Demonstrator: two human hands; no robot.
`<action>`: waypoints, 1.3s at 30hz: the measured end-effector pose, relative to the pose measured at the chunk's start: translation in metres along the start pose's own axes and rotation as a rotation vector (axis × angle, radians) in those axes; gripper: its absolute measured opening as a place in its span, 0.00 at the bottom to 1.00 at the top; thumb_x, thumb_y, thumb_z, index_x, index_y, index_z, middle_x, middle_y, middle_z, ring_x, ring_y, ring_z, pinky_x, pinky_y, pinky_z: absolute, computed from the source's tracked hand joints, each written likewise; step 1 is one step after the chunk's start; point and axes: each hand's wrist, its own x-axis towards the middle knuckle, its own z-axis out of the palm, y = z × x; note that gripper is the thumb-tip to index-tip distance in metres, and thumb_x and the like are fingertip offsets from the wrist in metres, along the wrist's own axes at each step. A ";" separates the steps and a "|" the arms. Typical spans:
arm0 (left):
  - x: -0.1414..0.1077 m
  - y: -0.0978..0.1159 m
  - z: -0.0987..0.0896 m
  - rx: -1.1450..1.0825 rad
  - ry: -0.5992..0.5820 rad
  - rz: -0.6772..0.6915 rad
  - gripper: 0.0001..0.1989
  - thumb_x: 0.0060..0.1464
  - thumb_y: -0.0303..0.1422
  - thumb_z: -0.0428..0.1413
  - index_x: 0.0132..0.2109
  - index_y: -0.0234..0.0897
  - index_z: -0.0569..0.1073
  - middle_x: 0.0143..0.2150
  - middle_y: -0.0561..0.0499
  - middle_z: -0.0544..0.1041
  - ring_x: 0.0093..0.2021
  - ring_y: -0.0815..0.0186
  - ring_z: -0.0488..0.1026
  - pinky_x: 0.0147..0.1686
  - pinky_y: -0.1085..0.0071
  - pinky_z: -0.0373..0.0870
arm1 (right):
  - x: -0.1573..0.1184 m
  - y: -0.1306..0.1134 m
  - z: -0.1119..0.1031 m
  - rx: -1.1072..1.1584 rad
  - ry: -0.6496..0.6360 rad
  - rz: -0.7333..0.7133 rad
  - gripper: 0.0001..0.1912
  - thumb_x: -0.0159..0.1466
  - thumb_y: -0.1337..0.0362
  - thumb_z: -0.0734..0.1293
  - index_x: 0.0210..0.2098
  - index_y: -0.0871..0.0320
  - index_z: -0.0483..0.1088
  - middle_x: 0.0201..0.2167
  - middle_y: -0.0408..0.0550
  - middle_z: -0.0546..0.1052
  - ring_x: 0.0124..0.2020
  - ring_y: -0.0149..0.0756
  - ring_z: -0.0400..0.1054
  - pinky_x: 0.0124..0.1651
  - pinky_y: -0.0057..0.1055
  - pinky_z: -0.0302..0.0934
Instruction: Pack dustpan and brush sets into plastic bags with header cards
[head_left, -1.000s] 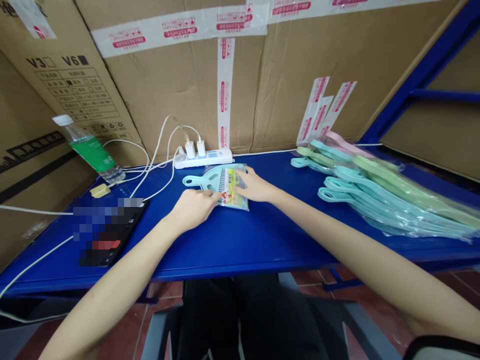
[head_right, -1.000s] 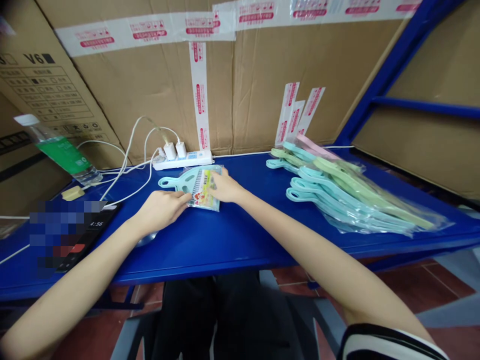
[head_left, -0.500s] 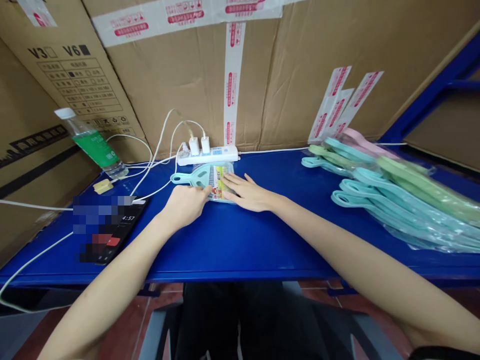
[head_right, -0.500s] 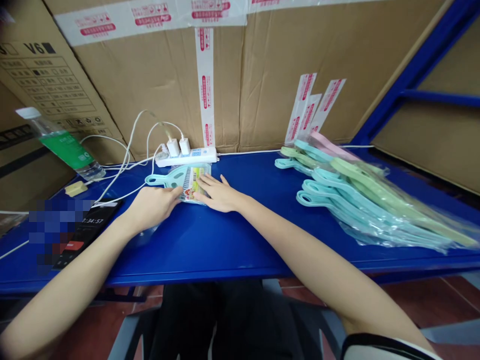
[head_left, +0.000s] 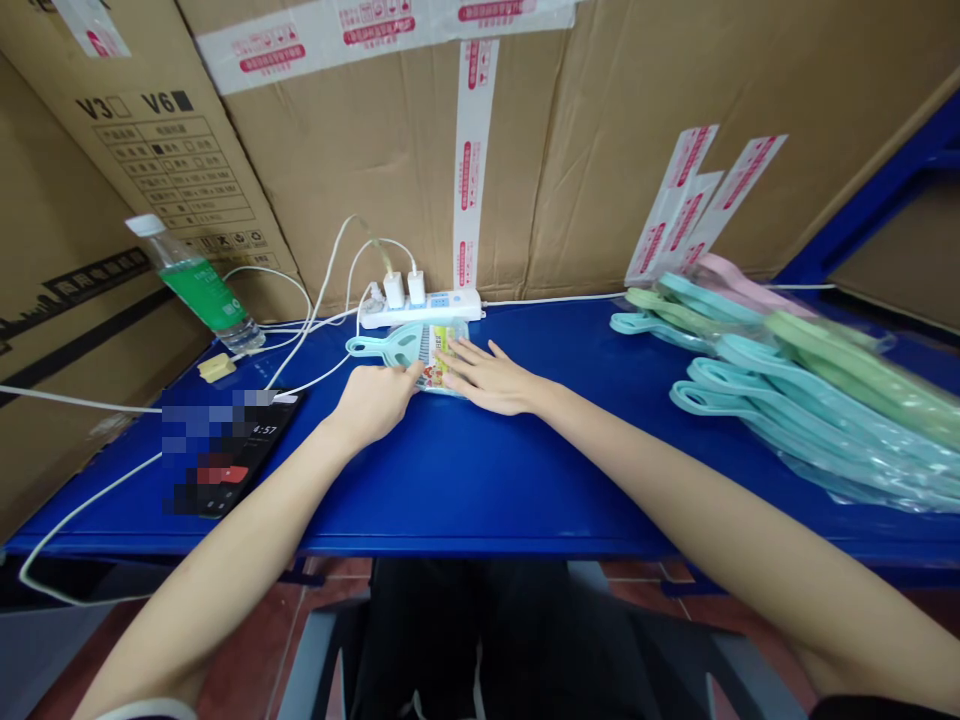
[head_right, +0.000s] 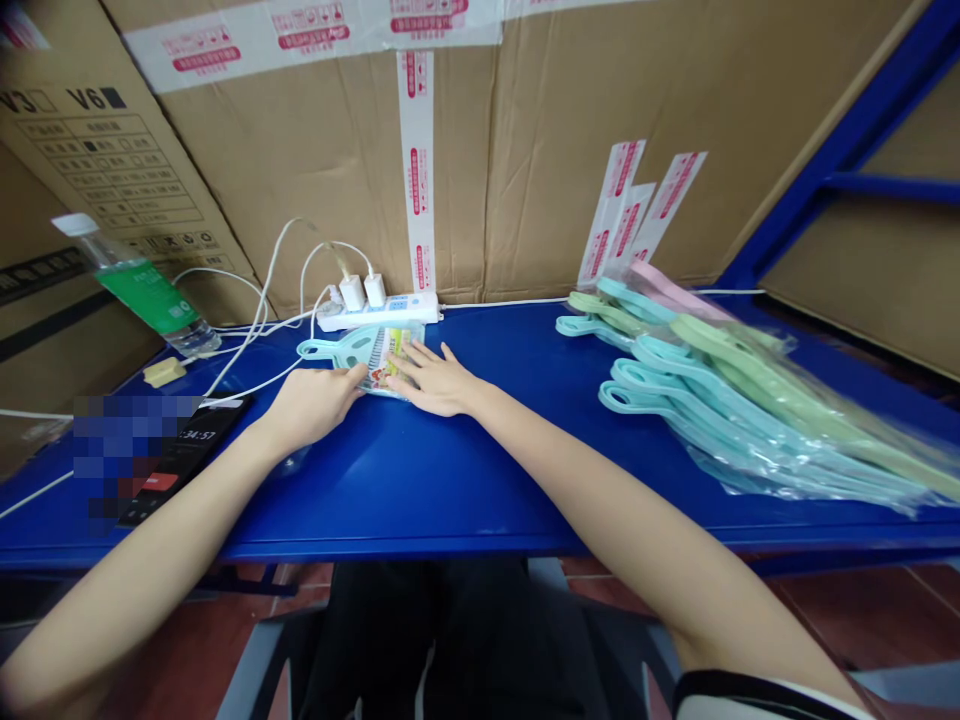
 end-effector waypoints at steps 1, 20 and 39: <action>0.000 0.000 0.000 0.001 0.003 -0.001 0.14 0.64 0.30 0.46 0.53 0.32 0.71 0.34 0.40 0.80 0.37 0.51 0.80 0.34 0.63 0.74 | 0.000 0.001 0.001 -0.002 0.013 -0.002 0.36 0.69 0.43 0.48 0.72 0.52 0.48 0.73 0.50 0.45 0.73 0.47 0.35 0.70 0.56 0.32; -0.008 0.008 -0.008 -0.005 0.078 0.094 0.17 0.67 0.39 0.43 0.50 0.32 0.69 0.32 0.42 0.79 0.31 0.55 0.79 0.28 0.67 0.67 | -0.018 -0.012 -0.027 -0.238 0.239 0.205 0.24 0.71 0.62 0.50 0.60 0.61 0.67 0.56 0.58 0.75 0.56 0.51 0.68 0.58 0.49 0.59; -0.007 0.010 0.002 -0.155 -0.007 0.464 0.19 0.69 0.35 0.43 0.34 0.34 0.73 0.29 0.47 0.79 0.29 0.63 0.77 0.28 0.70 0.63 | -0.038 -0.019 -0.034 -0.413 -0.139 0.402 0.19 0.66 0.67 0.57 0.43 0.59 0.79 0.42 0.65 0.80 0.45 0.55 0.76 0.41 0.46 0.68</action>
